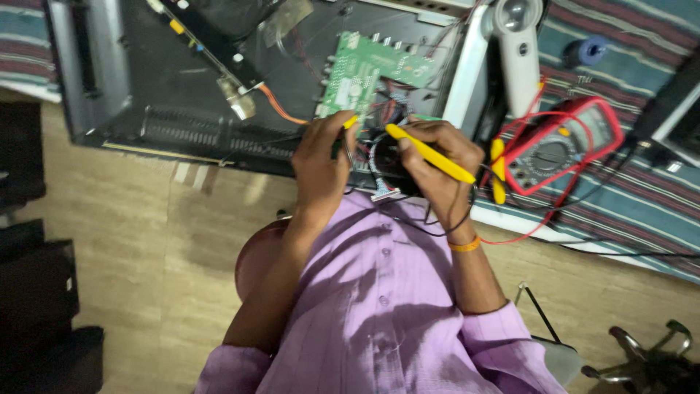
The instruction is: The person uses a soldering iron to work on a green circuit board inside a disassembled television chassis, then uses a multimeter with yellow probes to test electrical continuity across various points on the board and its wiring.
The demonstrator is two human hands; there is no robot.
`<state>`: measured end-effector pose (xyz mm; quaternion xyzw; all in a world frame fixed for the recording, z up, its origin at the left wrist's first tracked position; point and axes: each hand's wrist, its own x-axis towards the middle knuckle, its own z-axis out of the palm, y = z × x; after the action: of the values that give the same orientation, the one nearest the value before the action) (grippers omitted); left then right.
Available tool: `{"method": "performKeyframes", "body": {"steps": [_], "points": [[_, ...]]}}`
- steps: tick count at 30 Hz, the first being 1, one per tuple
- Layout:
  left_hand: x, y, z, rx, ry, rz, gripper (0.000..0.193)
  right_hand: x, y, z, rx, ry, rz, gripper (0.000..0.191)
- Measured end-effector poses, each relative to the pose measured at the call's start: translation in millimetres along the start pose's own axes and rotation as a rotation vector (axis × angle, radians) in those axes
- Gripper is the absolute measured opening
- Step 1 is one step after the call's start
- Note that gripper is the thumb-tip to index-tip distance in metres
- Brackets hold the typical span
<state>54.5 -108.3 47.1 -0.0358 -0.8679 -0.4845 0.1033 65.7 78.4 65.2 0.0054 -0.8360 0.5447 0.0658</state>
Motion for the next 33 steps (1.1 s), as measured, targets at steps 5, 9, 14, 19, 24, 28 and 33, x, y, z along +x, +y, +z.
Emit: {"method": "performKeyframes", "body": {"steps": [5,9,14,19,24,28,33], "points": [[-5.3,6.3,0.6,-0.035,-0.004,0.002,0.020,-3.5,-3.9,-4.0,0.036,0.023,-0.004,0.010],[-9.8,6.2,-1.2,-0.025,-0.012,0.013,0.020,-6.9,-3.3,-3.0,0.044,0.042,0.006,0.009],[-14.9,5.3,2.8,0.027,0.031,0.022,0.019,-14.1,-5.6,-5.0,0.039,0.043,0.029,0.008],[-21.2,5.1,2.2,0.010,0.035,0.038,0.020,-18.7,-6.8,-6.3,0.010,0.049,-0.002,0.010],[-26.4,5.7,0.3,-0.025,0.039,0.049,0.020,-23.3,-5.3,-5.1,-0.020,0.057,-0.039,0.010],[-29.4,5.1,-0.1,-0.034,0.040,0.058,0.020,-28.2,-4.0,-4.5,-0.026,0.069,-0.015,0.011],[-32.9,2.5,-0.3,-0.027,0.046,0.076,0.020,-31.2,-1.7,-4.0,-0.026,0.075,-0.040,0.011]]}}
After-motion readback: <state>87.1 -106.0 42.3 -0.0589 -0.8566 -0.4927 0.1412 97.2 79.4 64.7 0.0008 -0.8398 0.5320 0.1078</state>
